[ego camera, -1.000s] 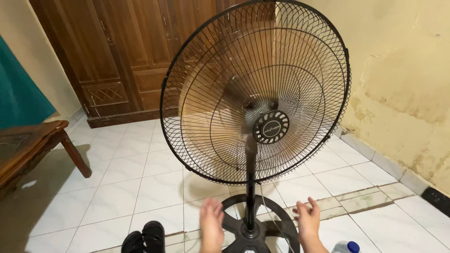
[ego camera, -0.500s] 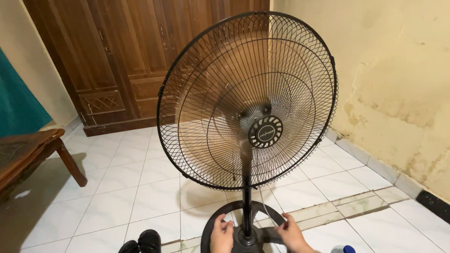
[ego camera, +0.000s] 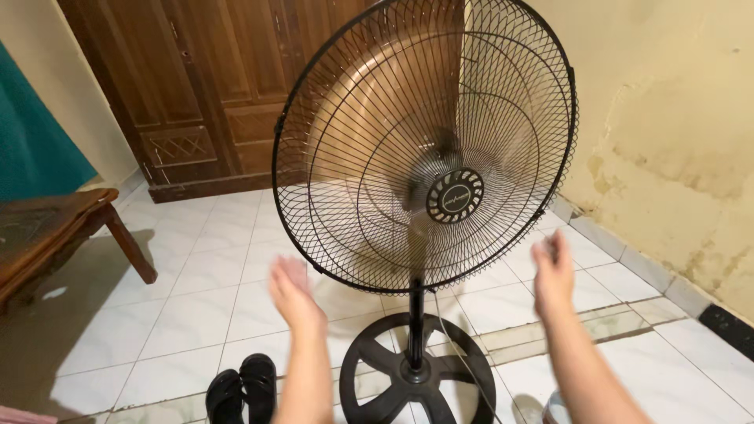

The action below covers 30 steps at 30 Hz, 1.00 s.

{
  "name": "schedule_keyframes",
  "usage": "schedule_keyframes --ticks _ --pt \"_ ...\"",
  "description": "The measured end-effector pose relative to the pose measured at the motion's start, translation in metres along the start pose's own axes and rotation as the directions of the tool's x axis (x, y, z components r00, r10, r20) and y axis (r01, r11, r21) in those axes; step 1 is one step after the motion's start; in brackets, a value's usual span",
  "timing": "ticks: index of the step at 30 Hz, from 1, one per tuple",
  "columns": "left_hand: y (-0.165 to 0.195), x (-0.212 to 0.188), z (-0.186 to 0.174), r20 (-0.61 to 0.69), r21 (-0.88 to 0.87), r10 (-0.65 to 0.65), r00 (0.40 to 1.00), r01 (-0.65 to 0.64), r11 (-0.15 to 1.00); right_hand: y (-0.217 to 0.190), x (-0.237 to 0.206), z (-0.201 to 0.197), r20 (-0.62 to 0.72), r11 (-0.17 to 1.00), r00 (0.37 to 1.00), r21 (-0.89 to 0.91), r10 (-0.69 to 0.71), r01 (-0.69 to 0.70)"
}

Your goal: The person kneels on the floor and unscrews the center cap of a standing fan's blades using a screwdriver, then removes and reattaches the front grille. They plug the fan's power cord into a power strip, turn the fan on, and hold their hands near the grille as the blades spin.

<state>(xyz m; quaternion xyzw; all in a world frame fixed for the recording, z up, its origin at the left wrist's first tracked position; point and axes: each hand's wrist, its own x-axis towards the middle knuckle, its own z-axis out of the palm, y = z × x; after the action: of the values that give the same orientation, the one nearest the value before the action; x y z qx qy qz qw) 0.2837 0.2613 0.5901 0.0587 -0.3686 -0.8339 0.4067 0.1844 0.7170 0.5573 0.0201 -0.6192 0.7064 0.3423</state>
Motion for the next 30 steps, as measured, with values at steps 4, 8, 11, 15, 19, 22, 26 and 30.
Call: schedule_keyframes --ticks 4,8,11,15,19,22,26,30 --pt "0.094 0.025 0.053 0.138 0.222 0.279 0.95 -0.304 0.926 -0.085 0.05 0.001 0.052 0.99 0.99 0.039 -0.135 0.133" --pt "0.126 0.02 0.084 0.309 0.189 0.339 0.889 -0.407 0.894 -0.128 0.055 0.009 0.078 0.99 0.988 0.042 -0.135 0.132" --pt "0.13 0.016 0.087 0.297 0.189 0.173 0.939 -0.235 0.953 -0.144 0.052 0.009 0.057 0.993 0.996 0.096 0.068 -0.073" --pt "0.132 0.014 0.075 0.309 0.042 0.005 0.951 -0.019 0.999 -0.148 0.043 0.0 0.185 0.88 0.957 0.383 0.223 -0.279" --pt "0.132 0.011 0.07 0.325 0.029 -0.126 0.937 0.123 0.992 -0.145 0.037 -0.003 0.263 0.811 0.932 0.47 0.249 -0.349" --pt "0.13 0.008 0.073 0.367 -0.009 -0.123 0.922 0.135 0.991 -0.142 0.036 0.003 0.264 0.819 0.927 0.445 0.267 -0.363" --pt "0.129 0.006 0.075 0.366 0.036 -0.06 0.929 0.051 0.998 -0.142 0.035 0.008 0.273 0.813 0.918 0.437 0.288 -0.385" --pt "0.132 0.005 0.075 0.336 0.054 -0.046 0.941 0.03 0.998 -0.143 0.032 0.008 0.258 0.814 0.916 0.426 0.308 -0.394"
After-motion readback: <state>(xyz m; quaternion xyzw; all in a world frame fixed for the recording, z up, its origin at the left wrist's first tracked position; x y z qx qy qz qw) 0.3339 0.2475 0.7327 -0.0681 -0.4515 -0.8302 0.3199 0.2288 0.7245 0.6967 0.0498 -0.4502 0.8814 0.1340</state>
